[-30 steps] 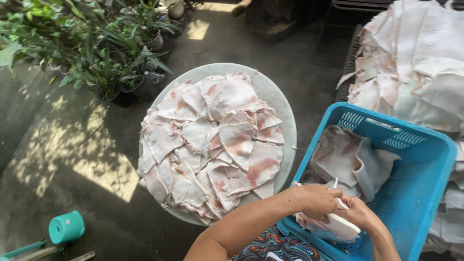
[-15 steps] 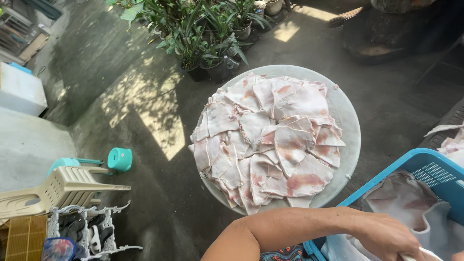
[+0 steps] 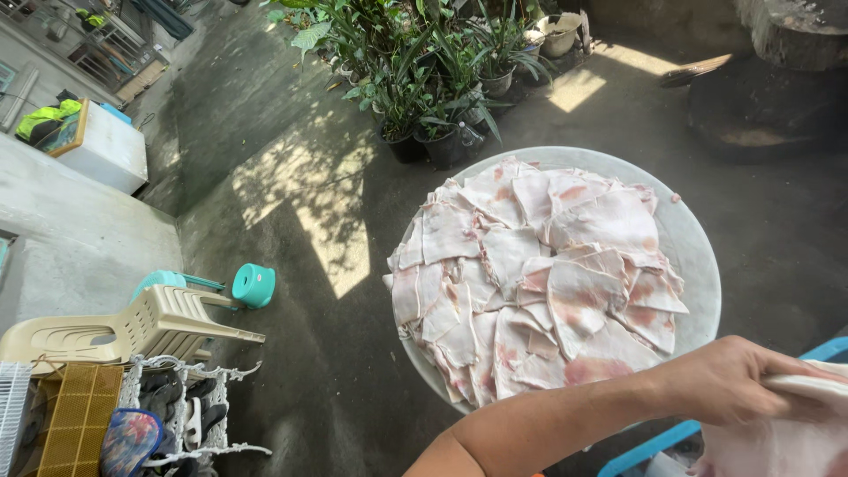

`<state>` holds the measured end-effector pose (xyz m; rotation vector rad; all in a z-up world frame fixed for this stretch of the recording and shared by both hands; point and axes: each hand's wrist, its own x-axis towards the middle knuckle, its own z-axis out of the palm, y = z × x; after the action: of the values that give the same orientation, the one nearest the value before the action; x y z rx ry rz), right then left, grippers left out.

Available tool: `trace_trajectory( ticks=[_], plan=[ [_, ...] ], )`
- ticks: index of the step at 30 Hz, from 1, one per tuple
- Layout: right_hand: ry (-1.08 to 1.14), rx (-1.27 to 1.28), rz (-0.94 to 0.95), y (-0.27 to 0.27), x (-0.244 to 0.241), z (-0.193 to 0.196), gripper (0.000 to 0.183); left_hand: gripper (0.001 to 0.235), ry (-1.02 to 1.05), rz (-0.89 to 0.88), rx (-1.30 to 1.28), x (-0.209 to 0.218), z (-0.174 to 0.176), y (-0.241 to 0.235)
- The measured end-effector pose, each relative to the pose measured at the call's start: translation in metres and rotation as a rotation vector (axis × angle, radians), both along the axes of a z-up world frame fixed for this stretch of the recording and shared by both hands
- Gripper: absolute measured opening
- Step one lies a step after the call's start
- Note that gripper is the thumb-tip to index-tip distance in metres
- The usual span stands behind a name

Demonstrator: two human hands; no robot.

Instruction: The person sorts flat pieces of raw animal skin between a blue plastic basket and several stacks located on a low table.

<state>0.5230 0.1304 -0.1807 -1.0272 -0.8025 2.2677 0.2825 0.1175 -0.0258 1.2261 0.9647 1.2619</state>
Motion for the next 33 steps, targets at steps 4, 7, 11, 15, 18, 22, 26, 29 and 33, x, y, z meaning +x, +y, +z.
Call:
trace_trajectory(
  ticks=[4,7,11,15,18,22,26,29,33],
  plan=[
    [0.071,0.044,-0.027,0.033,-0.05,0.01,0.057,0.04,0.022,0.185,-0.106,-0.066,0.033,-0.021],
    [0.067,0.081,-0.071,0.041,-0.054,0.027,0.061,0.047,-0.02,0.305,-0.186,-0.112,0.044,-0.036],
    [0.097,0.243,-0.186,0.05,-0.111,0.053,0.064,0.044,-0.297,0.379,-0.109,-0.161,0.042,-0.049],
    [0.026,0.285,-0.113,0.06,-0.185,0.102,0.06,0.038,-0.381,0.505,-0.155,-0.21,0.031,-0.062],
    [-0.032,0.317,-0.048,0.059,-0.249,0.131,0.061,0.035,-0.372,0.629,-0.149,-0.257,0.018,-0.075],
    [-0.111,0.317,0.073,0.056,-0.342,0.16,0.062,0.036,-0.395,0.804,-0.179,-0.321,0.01,-0.099],
    [-0.108,0.323,0.206,0.045,-0.433,0.178,0.062,0.037,-0.388,0.968,-0.103,-0.38,0.004,-0.129],
    [-0.125,0.317,0.284,0.04,-0.493,0.183,0.06,0.035,-0.408,1.065,-0.122,-0.422,0.004,-0.149],
    [-0.112,0.312,0.378,0.034,-0.565,0.173,0.055,0.039,-0.352,1.181,-0.136,-0.469,0.009,-0.17]
  ],
)
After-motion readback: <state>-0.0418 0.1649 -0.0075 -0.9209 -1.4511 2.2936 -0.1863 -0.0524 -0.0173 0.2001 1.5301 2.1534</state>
